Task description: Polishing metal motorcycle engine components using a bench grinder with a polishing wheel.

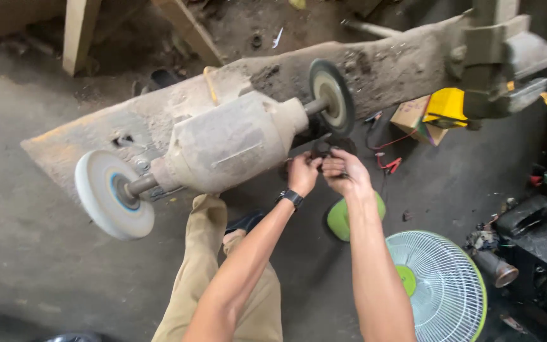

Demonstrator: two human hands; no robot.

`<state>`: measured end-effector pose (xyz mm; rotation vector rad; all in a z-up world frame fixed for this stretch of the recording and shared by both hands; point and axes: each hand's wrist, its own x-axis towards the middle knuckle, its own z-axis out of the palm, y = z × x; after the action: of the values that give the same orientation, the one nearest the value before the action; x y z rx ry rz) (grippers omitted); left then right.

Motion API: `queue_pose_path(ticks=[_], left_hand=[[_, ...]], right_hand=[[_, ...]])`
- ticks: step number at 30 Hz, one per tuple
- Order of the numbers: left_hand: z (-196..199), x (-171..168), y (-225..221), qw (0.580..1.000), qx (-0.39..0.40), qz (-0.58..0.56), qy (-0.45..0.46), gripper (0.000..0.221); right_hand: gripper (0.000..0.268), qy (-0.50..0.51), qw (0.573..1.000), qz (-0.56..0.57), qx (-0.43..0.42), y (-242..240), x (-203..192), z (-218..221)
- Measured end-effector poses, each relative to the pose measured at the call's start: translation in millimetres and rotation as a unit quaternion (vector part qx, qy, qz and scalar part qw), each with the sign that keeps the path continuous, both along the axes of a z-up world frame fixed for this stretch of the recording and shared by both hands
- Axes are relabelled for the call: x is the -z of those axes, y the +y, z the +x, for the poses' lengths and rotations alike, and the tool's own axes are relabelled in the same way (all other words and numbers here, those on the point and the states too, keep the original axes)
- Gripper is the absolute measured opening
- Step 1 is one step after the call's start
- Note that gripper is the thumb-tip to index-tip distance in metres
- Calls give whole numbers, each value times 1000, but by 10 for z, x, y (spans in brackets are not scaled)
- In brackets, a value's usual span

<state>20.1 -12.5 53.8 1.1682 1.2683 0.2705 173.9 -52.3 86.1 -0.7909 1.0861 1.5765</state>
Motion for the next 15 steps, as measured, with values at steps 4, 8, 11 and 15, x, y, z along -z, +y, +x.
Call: queue_pose_path(ticks=[4, 8, 11, 15], left_hand=[[-271, 197, -234, 994, -71, -74, -25, 24], [-298, -406, 36, 991, -93, -64, -68, 25], [-101, -812, 272, 992, -41, 32, -119, 27], [186, -572, 301, 996, -12, -23, -84, 23]], right_hand=[[30, -138, 968, -64, -202, 348, -209, -456], [26, -379, 769, -109, -504, 504, -1150, -660], [24, -337, 838, -135, -408, 310, -1306, -337], [22, -85, 994, -43, -62, -10, -620, 160]])
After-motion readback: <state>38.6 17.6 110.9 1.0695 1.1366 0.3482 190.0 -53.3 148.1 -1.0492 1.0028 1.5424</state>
